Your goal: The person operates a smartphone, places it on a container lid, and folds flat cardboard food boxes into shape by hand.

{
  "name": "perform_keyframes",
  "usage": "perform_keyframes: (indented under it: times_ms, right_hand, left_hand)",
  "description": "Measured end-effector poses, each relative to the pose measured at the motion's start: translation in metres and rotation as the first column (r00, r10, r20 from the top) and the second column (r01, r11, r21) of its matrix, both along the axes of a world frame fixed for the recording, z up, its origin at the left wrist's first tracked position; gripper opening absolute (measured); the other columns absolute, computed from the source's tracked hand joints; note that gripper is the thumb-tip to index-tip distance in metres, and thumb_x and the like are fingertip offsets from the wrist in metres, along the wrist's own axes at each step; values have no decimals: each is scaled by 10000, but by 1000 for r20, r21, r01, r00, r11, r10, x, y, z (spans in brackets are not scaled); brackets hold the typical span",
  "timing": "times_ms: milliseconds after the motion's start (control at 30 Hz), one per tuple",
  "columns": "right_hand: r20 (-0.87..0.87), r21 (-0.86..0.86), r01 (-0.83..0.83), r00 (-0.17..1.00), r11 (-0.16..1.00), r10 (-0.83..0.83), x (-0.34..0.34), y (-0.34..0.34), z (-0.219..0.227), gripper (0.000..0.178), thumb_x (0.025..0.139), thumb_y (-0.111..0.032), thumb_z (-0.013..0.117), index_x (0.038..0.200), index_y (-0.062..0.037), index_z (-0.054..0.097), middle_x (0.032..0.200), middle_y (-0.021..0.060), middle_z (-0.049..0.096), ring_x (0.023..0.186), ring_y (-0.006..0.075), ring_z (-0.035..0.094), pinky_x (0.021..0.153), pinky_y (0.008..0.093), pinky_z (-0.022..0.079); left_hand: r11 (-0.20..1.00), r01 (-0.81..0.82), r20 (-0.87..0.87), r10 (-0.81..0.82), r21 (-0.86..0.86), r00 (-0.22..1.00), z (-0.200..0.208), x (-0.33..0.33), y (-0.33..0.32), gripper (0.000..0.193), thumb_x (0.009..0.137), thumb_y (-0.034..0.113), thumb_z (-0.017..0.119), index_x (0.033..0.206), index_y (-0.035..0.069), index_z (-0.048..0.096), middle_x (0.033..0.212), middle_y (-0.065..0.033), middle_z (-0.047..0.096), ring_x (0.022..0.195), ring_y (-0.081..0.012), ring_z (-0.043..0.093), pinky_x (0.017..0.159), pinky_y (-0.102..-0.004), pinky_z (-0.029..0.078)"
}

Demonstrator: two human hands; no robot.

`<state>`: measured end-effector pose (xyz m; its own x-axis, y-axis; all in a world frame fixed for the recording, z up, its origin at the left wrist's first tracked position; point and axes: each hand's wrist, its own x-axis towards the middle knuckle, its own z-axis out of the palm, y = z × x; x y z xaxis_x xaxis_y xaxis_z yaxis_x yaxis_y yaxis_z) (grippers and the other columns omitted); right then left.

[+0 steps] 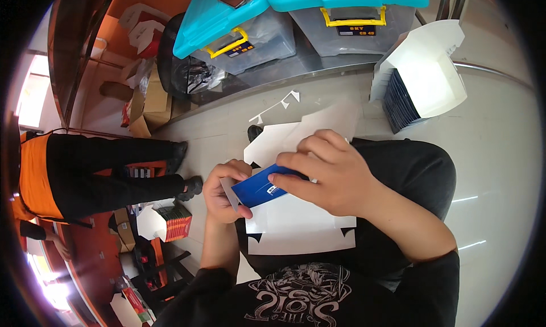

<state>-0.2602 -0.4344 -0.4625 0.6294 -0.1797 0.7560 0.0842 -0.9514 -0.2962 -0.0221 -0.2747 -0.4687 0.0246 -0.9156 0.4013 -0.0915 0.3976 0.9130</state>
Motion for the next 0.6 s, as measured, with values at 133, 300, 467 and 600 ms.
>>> perform_keyframes:
  times_ms: [133, 300, 467, 600]
  right_hand:
    - [-121, 87, -16, 992, 996, 27, 8, 14, -3, 464, 760, -346, 852, 1180, -170, 762, 1223, 21, 676, 1088, 222, 630, 1100, 520, 427]
    - [-204, 47, -8, 979, 999, 17, 8, 22, -2, 519, 714, -383, 889, 1146, -145, 725, 1184, 20, 659, 1085, 219, 638, 1118, 541, 411]
    - [-260, 80, -91, 959, 993, 109, 13, 36, -5, 451, 687, -339, 895, 1010, -113, 676, 1058, 18, 634, 1030, 211, 630, 1110, 526, 407]
    - [-241, 80, -90, 965, 993, 107, 12, 45, -7, 367, 710, -280, 858, 953, -116, 638, 1029, 23, 626, 996, 214, 622, 1092, 513, 410]
  left_hand:
    - [998, -70, -40, 70, 4, 997, -7, 8, 9, 727, 674, 315, 1044, 1197, -8, 655, 1078, -116, 674, 957, -216, 605, 820, -329, 454]
    - [992, 123, 65, -124, 20, 990, 17, 19, 11, 741, 739, 422, 997, 1238, -19, 671, 1150, -133, 688, 967, -241, 609, 845, -337, 466]
    - [938, 17, 317, -134, 346, 939, 52, 8, 27, 371, 867, 203, 905, 1122, -8, 737, 1054, -100, 737, 920, -235, 656, 843, -361, 501]
    - [814, -346, 262, 246, 466, 933, 50, -34, 38, 197, 894, 26, 840, 1049, -9, 726, 932, -52, 744, 880, -125, 654, 824, -290, 503]
